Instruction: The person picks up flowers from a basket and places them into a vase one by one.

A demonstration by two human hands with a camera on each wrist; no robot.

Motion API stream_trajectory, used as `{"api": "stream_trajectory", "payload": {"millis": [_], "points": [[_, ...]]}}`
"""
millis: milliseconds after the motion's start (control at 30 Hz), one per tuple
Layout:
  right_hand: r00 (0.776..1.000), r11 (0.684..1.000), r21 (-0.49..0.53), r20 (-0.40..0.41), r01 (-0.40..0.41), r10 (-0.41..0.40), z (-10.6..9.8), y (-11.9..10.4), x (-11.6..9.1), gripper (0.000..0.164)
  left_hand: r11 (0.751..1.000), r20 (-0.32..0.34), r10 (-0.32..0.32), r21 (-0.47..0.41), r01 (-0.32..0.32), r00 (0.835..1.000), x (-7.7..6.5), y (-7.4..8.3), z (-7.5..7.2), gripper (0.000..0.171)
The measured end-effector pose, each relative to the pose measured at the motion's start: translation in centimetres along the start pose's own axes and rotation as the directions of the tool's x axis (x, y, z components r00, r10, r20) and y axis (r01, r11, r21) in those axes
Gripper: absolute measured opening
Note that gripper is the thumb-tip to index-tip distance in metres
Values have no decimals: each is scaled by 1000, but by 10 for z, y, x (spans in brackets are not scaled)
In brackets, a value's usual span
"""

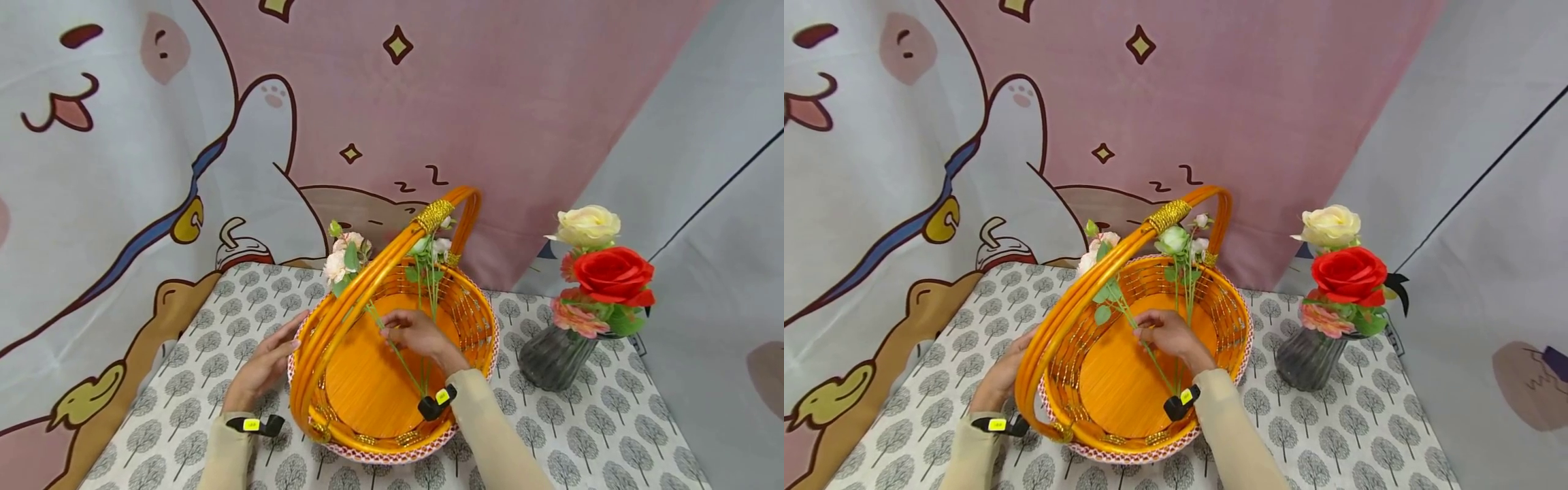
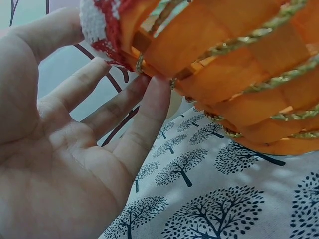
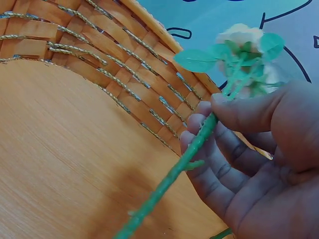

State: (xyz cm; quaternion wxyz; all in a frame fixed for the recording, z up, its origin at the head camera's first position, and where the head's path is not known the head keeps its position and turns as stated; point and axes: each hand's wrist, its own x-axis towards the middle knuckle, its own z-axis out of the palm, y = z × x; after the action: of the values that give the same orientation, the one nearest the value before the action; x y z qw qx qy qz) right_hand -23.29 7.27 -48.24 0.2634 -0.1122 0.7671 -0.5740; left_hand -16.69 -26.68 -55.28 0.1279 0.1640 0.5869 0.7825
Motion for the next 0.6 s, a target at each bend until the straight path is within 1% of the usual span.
{"api": "stream_trajectory", "payload": {"millis": [100, 367, 467, 600], "points": [[1000, 999, 25, -12, 24, -24, 0, -1, 0, 30, 1000, 3, 1, -6, -1, 1000, 0, 1, 1, 63], [997, 989, 134, -44, 67, -61, -1, -7, -2, 33, 1000, -6, -6, -12, 6, 1000, 0, 2, 3, 63], [996, 980, 182, -42, 79, -73, -2, -7, -2, 31, 1000, -12, -13, -11, 13, 1000, 0, 2, 3, 62], [997, 968, 239, -20, 84, -81, -2, -6, -2, 25, 1000, -29, -26, 6, 26, 999, -1, 2, 4, 63]]}}
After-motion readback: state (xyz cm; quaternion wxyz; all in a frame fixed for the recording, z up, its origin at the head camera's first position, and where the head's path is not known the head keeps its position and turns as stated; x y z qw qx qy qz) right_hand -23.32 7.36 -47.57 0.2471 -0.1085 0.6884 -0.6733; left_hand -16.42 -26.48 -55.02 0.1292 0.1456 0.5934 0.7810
